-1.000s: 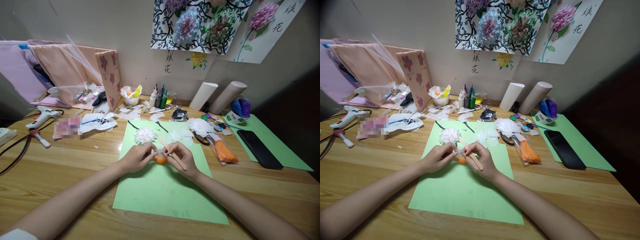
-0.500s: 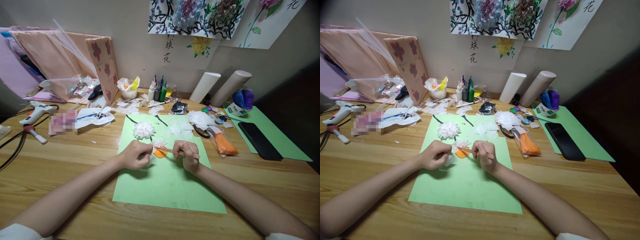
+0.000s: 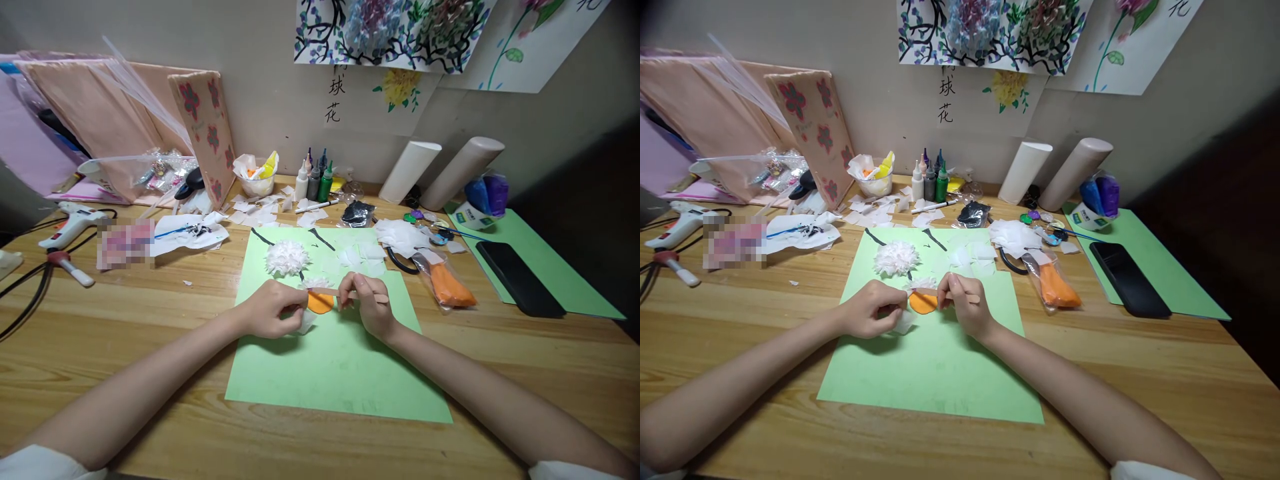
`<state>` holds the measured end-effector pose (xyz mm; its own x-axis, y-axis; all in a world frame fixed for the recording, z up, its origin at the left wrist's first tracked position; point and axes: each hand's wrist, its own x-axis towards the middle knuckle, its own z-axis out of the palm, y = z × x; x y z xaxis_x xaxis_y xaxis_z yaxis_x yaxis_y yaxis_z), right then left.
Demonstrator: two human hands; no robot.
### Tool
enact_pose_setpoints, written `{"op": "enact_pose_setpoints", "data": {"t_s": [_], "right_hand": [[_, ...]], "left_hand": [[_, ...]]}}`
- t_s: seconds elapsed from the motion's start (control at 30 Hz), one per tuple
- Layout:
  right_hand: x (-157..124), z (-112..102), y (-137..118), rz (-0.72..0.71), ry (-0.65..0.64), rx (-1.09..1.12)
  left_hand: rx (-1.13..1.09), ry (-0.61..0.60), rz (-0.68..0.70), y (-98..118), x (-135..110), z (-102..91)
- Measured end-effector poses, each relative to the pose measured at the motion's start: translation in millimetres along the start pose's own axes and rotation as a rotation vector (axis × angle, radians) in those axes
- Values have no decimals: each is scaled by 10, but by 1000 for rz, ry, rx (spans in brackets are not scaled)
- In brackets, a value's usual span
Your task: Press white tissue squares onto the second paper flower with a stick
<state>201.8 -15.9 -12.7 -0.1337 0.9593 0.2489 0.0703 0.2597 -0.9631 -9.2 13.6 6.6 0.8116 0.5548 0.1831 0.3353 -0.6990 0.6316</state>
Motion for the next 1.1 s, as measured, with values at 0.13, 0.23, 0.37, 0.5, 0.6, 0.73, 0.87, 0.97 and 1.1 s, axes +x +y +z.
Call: {"op": "enact_pose_setpoints", "data": {"t_s": [0.13, 0.23, 0.37, 0.5, 0.6, 0.73, 0.87, 0.97, 1.1], "right_hand": [[2, 2, 15, 3, 38, 8], [0, 0, 21, -13, 52, 16], [-1, -3, 18, -38, 49, -4], [-13, -6, 6, -86, 30, -61], [-35, -12, -8, -206, 40, -127], [-73, -15, -33, -552, 22, -190], [-87, 0, -54, -780, -137, -385], [-74, 16, -55, -763, -150, -465], [-47, 30, -43, -743, -163, -475]], "left_hand": [[23, -7, 6, 4, 2, -2], [65, 26, -34, -3, 3, 6], [171, 117, -155, -30, 12, 44], [260, 187, -242, -50, 13, 81], [274, 221, -273, -50, 12, 91], [277, 227, -283, -51, 13, 96], [277, 218, -284, -63, 13, 100], [285, 216, -285, -69, 18, 99], [275, 195, -300, -65, 27, 96]]}}
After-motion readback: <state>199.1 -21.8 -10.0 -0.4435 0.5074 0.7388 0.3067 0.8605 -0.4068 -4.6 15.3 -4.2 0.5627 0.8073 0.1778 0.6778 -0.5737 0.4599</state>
